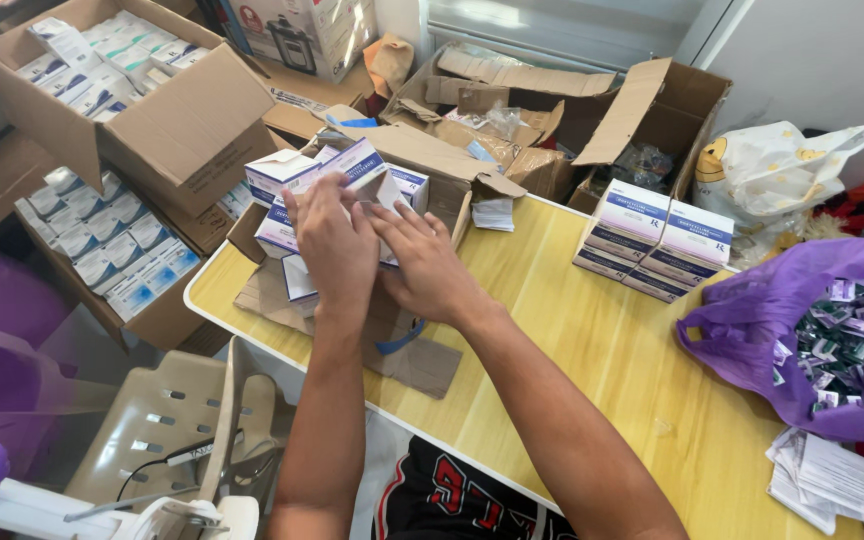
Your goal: The person places small individually wrapped items into a small white box, closes the box, and stacks it with other boxes. The person then opens another box and continues placing items into it.
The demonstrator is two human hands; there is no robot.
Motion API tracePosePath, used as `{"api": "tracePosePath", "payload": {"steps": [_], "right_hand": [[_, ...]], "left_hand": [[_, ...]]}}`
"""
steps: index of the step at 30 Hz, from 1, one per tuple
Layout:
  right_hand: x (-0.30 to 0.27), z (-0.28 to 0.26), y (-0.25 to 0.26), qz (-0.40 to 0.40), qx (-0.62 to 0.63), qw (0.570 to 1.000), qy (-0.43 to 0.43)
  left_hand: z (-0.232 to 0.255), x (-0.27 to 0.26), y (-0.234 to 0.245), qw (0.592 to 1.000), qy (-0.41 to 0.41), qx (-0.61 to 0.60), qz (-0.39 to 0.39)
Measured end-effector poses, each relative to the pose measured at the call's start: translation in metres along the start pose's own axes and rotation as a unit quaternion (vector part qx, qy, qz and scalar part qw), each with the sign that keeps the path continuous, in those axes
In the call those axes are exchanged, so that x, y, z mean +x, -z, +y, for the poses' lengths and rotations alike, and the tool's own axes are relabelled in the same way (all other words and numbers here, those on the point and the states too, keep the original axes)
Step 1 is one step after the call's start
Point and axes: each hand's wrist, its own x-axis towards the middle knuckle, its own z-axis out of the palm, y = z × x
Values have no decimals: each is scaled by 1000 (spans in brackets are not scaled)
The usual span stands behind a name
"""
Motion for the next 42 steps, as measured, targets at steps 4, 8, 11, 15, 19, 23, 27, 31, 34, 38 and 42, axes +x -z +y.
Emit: {"api": "tracePosePath", "payload": {"steps": [4,8,11,15,19,23,27,31,34,38,42], "right_hand": [[-7,4,10,50,-13,998,-23],[-15,-1,19,59,-40,997,-20],[-18,-9,34,135,18,991,-13],[-42,-23,58,241,66,967,-48],[-88,-24,110,281,-119,947,-102],[-149,-22,142,257,-353,889,-137],[-196,-10,155,173,-356,910,-125],[-226,12,158,137,-268,950,-85],[-245,25,152,131,-270,951,-74],[-258,36,145,107,-266,956,-68],[-263,36,147,70,-169,977,-110]], "left_hand": [[7,21,-4,988,-107,108,24],[23,35,6,989,-37,125,-73],[48,24,21,994,-83,61,26],[83,-12,30,986,-52,-158,26],[111,-37,10,955,-51,-287,-62],[127,-81,-40,846,85,-454,-269],[132,-125,-80,693,253,-564,-371],[126,-153,-89,748,251,-462,-406],[117,-163,-78,898,48,-293,-324],[118,-163,-66,962,-177,-104,-181],[125,-155,-63,926,-65,-119,-353]]}}
